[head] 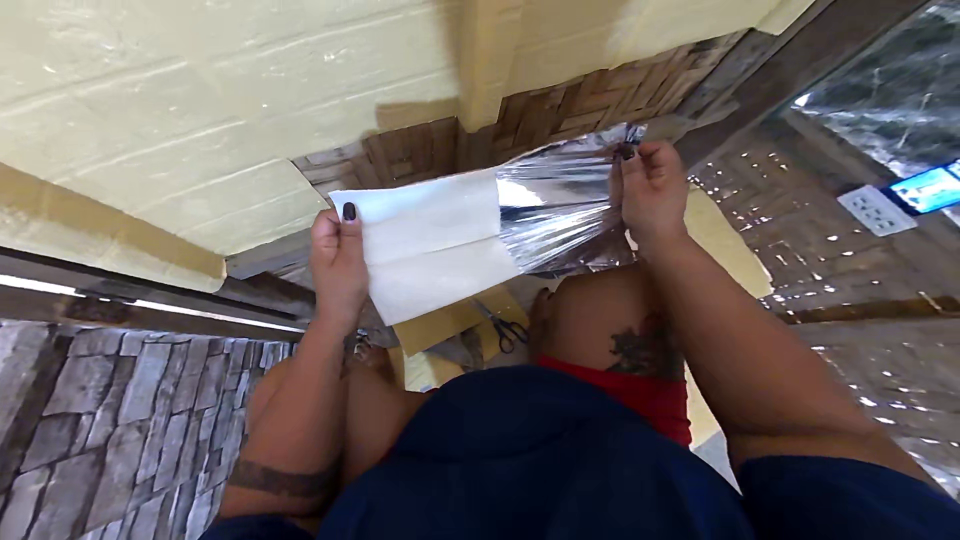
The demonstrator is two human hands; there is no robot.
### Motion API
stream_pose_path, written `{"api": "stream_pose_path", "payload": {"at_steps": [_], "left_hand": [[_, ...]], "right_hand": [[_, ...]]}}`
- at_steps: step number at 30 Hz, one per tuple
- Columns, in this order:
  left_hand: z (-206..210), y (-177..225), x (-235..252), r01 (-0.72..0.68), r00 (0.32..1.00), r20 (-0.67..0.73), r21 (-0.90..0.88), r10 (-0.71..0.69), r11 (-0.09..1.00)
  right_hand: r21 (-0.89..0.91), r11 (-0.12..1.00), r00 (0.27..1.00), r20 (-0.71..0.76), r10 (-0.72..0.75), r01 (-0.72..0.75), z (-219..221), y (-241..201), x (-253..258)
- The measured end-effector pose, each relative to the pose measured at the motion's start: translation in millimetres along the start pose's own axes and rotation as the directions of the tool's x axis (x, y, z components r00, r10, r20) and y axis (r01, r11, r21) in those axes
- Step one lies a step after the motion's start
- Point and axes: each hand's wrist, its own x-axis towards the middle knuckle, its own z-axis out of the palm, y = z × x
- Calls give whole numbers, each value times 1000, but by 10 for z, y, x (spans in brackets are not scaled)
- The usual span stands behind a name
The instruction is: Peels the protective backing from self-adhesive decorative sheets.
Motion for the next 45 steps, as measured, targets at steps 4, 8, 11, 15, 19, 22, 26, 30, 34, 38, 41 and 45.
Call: {"api": "stream_pose_path", "payload": {"at_steps": [4,8,11,15,19,22,26,30,34,38,41,45], "left_hand": [[-67,54,-55,47,999,5,41,-47,998],[-149,64,-105,97,995,9,96,-99,991],[-175,60,-100,64,998,15,88,-65,994],[-205,68,-90,57,998,-23,113,-55,992],[-231,61,-117,56,997,-52,156,-48,986],[-258,39,-132,30,997,-71,185,-17,982],[-323,54,-169,20,994,-109,234,6,972],[-373,100,-231,7,992,-127,272,28,962],[-464,148,-305,-25,992,-111,323,64,946],[-583,199,-386,-28,988,-133,363,81,932],[-616,274,-443,-11,987,-143,358,66,934],[-642,370,-521,31,989,-147,368,26,930]], "right_hand": [[-134,991,1000,-23,-6,3,-241,86,18],[-175,983,998,-27,49,-53,-431,184,40],[-187,982,999,-24,29,-33,-563,354,82],[-248,964,995,-62,81,-94,-746,452,95],[-288,948,991,-74,116,-133,-914,573,116],[-300,943,988,-90,124,-146,-1001,657,131],[-319,938,990,-85,115,-136,-1158,866,189],[-329,933,989,-86,124,-146,-1238,960,245],[-330,930,986,-73,148,-163,-1274,1073,300],[-355,916,982,-53,179,-186,-1310,1295,389],[-364,914,984,-46,174,-178,-1342,1412,466],[-395,904,986,-29,164,-162,-1356,1503,548]]}}
